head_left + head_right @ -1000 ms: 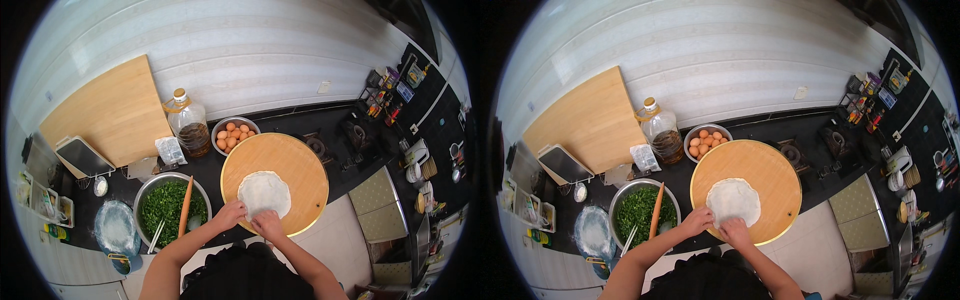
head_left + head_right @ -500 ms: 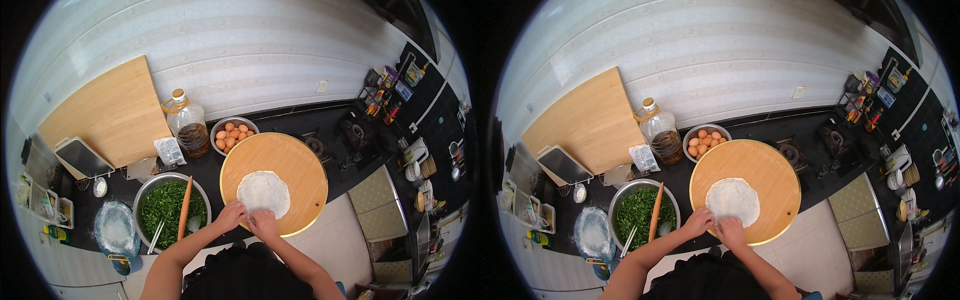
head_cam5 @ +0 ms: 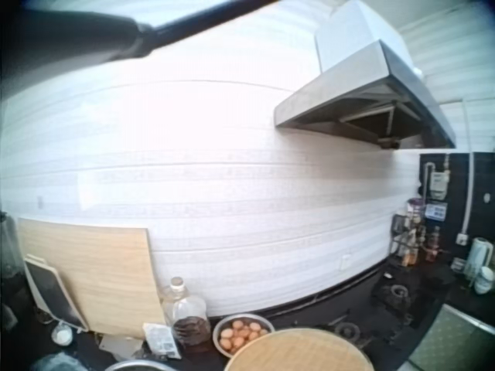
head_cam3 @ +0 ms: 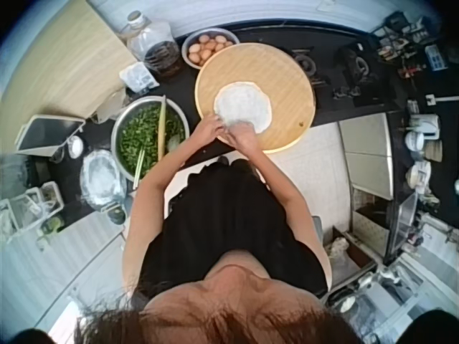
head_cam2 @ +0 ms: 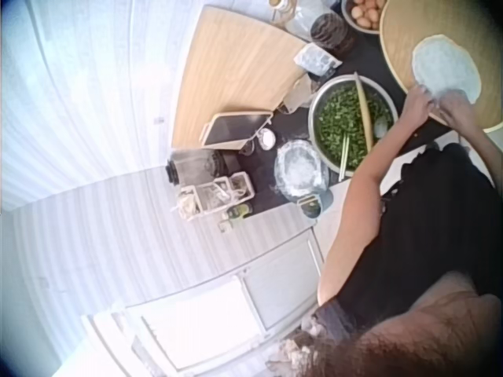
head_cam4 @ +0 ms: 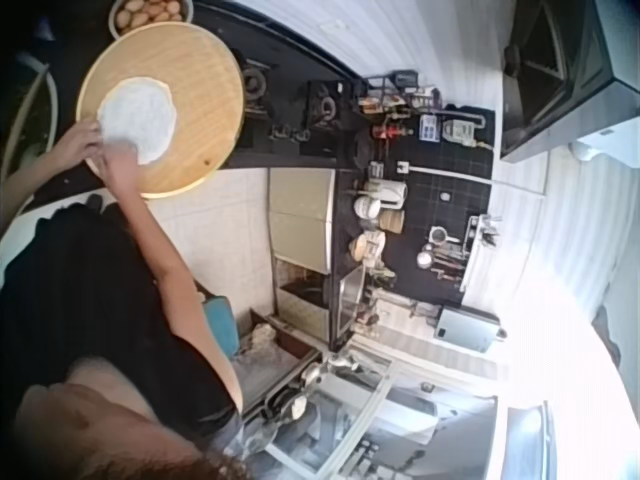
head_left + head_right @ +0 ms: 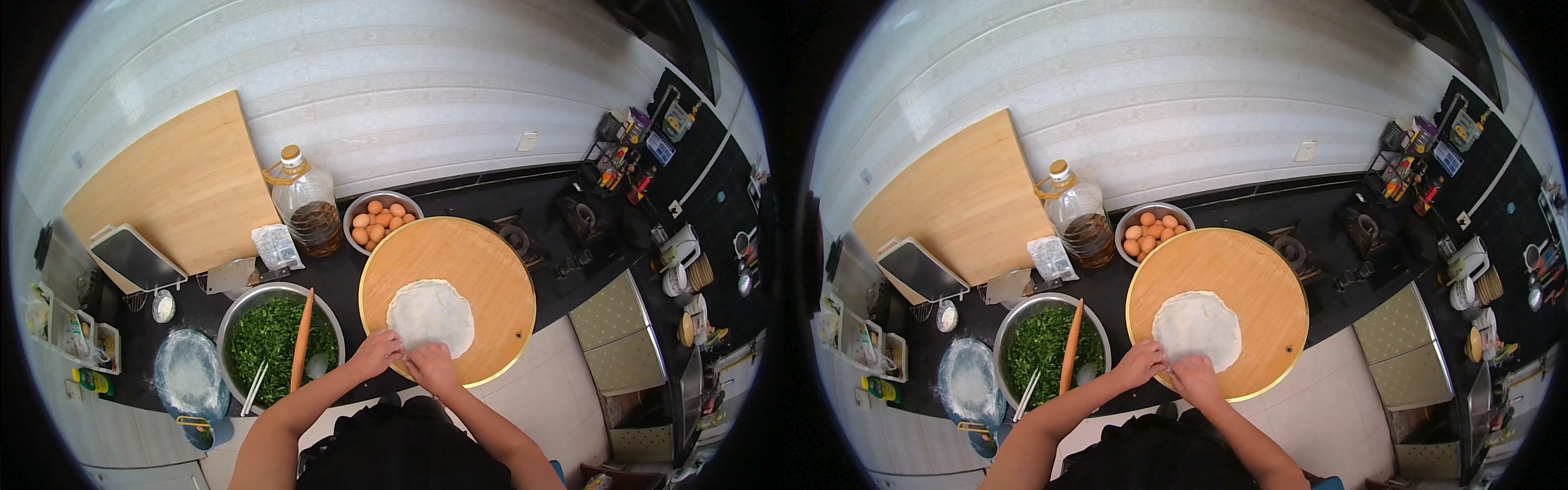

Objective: The person uses a wooden rolling pin to flatten a piece of dough on a floured surface. They then transfer the flattened dough to a round wooden board and continue to roll and stretch it into a larger, thinner circular shape.

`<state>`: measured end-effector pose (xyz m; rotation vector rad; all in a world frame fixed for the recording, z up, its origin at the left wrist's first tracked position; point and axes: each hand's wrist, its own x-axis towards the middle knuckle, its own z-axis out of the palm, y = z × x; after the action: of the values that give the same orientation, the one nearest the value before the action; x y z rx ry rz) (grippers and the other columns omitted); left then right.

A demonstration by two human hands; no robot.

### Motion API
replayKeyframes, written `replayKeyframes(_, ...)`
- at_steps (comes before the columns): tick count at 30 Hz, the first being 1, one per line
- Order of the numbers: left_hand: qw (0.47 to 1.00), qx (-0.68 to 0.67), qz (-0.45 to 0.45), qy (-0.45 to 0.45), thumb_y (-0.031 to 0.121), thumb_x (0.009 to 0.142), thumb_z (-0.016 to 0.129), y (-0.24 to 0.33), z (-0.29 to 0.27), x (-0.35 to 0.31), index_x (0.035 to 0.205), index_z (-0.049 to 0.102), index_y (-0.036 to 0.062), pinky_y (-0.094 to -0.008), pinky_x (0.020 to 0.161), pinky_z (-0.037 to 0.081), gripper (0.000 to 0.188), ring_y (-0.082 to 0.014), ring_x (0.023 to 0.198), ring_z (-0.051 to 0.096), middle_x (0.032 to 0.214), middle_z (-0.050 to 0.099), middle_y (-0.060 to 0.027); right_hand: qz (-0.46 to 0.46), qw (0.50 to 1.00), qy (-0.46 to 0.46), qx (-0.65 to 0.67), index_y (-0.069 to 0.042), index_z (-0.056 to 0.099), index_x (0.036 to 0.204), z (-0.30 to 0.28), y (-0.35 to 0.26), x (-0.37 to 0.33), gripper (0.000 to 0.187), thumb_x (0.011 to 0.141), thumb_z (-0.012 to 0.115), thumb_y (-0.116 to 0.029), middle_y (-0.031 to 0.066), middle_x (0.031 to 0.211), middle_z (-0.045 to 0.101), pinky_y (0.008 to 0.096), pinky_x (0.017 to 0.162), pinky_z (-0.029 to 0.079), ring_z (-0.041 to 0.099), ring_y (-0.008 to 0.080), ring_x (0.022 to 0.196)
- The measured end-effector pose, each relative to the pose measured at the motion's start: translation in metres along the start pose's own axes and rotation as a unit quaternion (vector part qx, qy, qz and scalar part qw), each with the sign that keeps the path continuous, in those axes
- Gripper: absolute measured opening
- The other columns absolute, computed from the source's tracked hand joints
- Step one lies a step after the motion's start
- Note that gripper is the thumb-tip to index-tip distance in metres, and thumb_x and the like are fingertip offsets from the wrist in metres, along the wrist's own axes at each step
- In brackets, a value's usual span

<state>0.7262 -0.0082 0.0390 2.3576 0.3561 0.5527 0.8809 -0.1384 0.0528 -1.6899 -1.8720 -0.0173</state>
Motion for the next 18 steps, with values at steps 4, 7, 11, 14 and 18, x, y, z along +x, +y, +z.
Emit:
replayKeyframes(4, 1.0, 0.011, -0.013, -0.018, 0.012, 0.075, 0.074, 0.011, -0.009, 0.002, 0.084, 0.065, 0.0068, -0.041, 0.079, 0.045, 0.013, -0.031, 0.09, 0.056, 0.089, 0.059, -0.0086, 0.006, 1.0, 0.001, -0.011, -0.012, 0.063, 0.08, 0.005, 0.002, -0.001, 0.012, 0.074, 0.073, -0.016, 0.0049, 0.08, 0.061, 0.04, 0.075, 0.041, 0.059, 0.0248, 0.081)
replayKeyframes(7, 1.0, 0.009, -0.008, -0.012, 0.012, 0.075, 0.074, 0.011, -0.007, 0.002, 0.084, 0.064, 0.0065, -0.0412, 0.079, 0.046, 0.014, -0.0314, 0.089, 0.057, 0.088, 0.059, -0.009, 0.044, 0.999, 0.014, 0.007, -0.012, 0.062, 0.079, 0.01, 0.003, -0.004, 0.011, 0.075, 0.072, -0.014, 0.0052, 0.079, 0.06, 0.04, 0.075, 0.041, 0.059, 0.0251, 0.08)
replayKeyframes(11, 1.0, 0.006, -0.016, 0.004, 0.012, 0.074, 0.074, 0.004, 0.002, 0.002, 0.081, 0.061, 0.0059, -0.0416, 0.076, 0.045, 0.016, -0.0321, 0.087, 0.056, 0.086, 0.058, -0.0098, 0.042, 0.999, 0.03, 0.005, -0.012, 0.064, 0.084, 0.007, -0.001, -0.002, 0.01, 0.076, 0.07, -0.013, 0.0053, 0.076, 0.058, 0.0405, 0.073, 0.04, 0.057, 0.0256, 0.077)
replayKeyframes(14, 1.0, 0.009, -0.018, 0.004, 0.01, 0.074, 0.073, 0.006, 0.002, 0.004, 0.08, 0.061, 0.0052, -0.0418, 0.077, 0.045, 0.015, -0.0316, 0.087, 0.055, 0.085, 0.057, -0.0099, 0.007, 1.0, 0.015, -0.017, -0.012, 0.068, 0.095, 0.0, -0.003, -0.005, 0.018, 0.076, 0.069, -0.014, 0.0044, 0.073, 0.054, 0.0406, 0.071, 0.04, 0.055, 0.0252, 0.074)
replayKeyframes(18, 0.999, 0.006, -0.036, 0.008, 0.008, 0.073, 0.073, 0.015, -0.002, 0.007, 0.078, 0.06, 0.0049, -0.042, 0.076, 0.045, 0.014, -0.032, 0.085, 0.056, 0.084, 0.057, -0.0102, -0.017, 0.999, -0.028, -0.034, -0.012, 0.071, 0.107, 0.0, 0.002, -0.018, 0.03, 0.077, 0.068, -0.016, 0.0032, 0.07, 0.051, 0.0397, 0.069, 0.039, 0.053, 0.0242, 0.072)
